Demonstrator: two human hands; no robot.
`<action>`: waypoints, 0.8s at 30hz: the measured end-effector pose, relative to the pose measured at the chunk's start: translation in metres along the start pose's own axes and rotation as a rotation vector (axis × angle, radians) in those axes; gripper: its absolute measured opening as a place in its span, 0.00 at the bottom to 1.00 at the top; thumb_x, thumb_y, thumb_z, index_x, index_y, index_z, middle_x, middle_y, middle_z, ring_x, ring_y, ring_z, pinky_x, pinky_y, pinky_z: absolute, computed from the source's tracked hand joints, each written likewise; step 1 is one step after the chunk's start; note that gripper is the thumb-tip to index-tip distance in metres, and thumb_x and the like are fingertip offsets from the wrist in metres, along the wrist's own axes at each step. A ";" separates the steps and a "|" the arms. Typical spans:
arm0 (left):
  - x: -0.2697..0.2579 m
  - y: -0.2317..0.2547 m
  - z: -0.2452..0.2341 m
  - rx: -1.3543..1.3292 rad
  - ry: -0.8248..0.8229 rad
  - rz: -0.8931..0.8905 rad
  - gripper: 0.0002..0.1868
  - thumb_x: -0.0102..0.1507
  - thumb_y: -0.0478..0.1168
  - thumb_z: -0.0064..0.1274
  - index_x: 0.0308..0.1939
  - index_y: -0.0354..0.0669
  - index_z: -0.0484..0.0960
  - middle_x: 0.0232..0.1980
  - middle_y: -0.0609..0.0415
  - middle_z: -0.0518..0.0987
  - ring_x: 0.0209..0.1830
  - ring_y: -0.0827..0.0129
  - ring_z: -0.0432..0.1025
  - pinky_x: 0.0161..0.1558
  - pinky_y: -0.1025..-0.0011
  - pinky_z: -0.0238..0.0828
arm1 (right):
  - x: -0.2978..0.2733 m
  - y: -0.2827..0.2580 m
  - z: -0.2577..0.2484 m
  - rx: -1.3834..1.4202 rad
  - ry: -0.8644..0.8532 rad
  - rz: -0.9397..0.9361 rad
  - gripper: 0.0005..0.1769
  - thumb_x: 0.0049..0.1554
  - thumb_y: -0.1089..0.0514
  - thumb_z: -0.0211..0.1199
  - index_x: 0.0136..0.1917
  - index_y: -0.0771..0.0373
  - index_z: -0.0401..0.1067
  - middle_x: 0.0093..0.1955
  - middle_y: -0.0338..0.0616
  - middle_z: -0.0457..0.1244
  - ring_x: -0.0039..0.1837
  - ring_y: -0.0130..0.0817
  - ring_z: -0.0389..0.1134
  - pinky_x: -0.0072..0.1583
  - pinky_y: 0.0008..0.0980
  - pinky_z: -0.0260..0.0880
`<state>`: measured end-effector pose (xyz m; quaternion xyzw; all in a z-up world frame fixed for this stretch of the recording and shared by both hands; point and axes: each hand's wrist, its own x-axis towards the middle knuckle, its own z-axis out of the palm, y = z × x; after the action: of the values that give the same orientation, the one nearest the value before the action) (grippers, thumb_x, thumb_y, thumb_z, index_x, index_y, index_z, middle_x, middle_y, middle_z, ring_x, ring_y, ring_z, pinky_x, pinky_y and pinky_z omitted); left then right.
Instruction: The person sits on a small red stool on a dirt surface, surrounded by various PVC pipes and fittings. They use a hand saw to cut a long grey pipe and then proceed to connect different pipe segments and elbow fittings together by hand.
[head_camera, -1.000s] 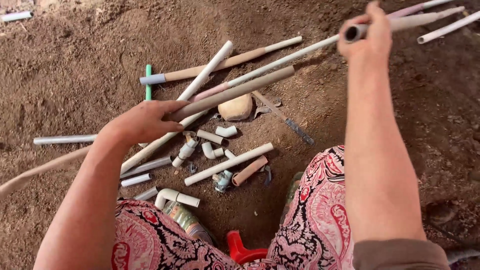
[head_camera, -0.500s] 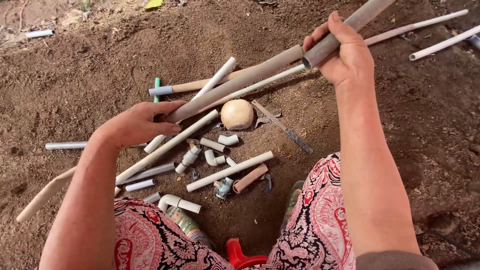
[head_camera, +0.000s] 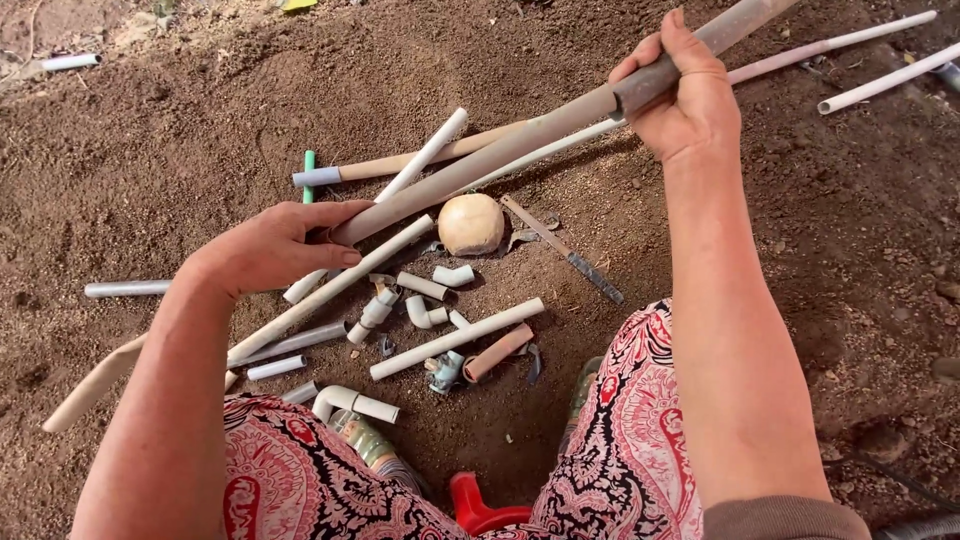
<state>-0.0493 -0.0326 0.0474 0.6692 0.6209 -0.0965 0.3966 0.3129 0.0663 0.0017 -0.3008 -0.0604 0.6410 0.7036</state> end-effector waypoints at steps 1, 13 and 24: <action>0.001 0.001 0.000 -0.002 -0.003 0.000 0.33 0.58 0.49 0.47 0.68 0.73 0.61 0.48 0.59 0.70 0.35 0.69 0.63 0.40 0.71 0.61 | 0.002 -0.001 -0.002 -0.002 0.003 0.001 0.07 0.51 0.69 0.65 0.42 0.64 0.68 0.31 0.46 0.63 0.34 0.33 0.65 0.41 0.38 0.71; 0.007 0.014 0.004 -0.056 0.014 -0.021 0.34 0.57 0.47 0.49 0.68 0.71 0.60 0.59 0.63 0.72 0.54 0.67 0.66 0.61 0.60 0.58 | 0.012 -0.005 -0.009 0.050 0.004 -0.020 0.06 0.51 0.70 0.64 0.40 0.66 0.68 0.30 0.49 0.61 0.34 0.35 0.62 0.45 0.37 0.68; 0.009 0.016 0.008 -0.031 0.052 0.001 0.34 0.57 0.47 0.51 0.67 0.69 0.62 0.55 0.61 0.75 0.52 0.67 0.67 0.59 0.65 0.59 | 0.015 -0.005 -0.011 0.105 0.022 -0.046 0.10 0.50 0.75 0.62 0.38 0.67 0.63 0.30 0.49 0.59 0.34 0.35 0.62 0.43 0.37 0.65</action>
<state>-0.0303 -0.0296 0.0435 0.6655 0.6321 -0.0695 0.3908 0.3252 0.0767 -0.0093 -0.2690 -0.0258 0.6238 0.7334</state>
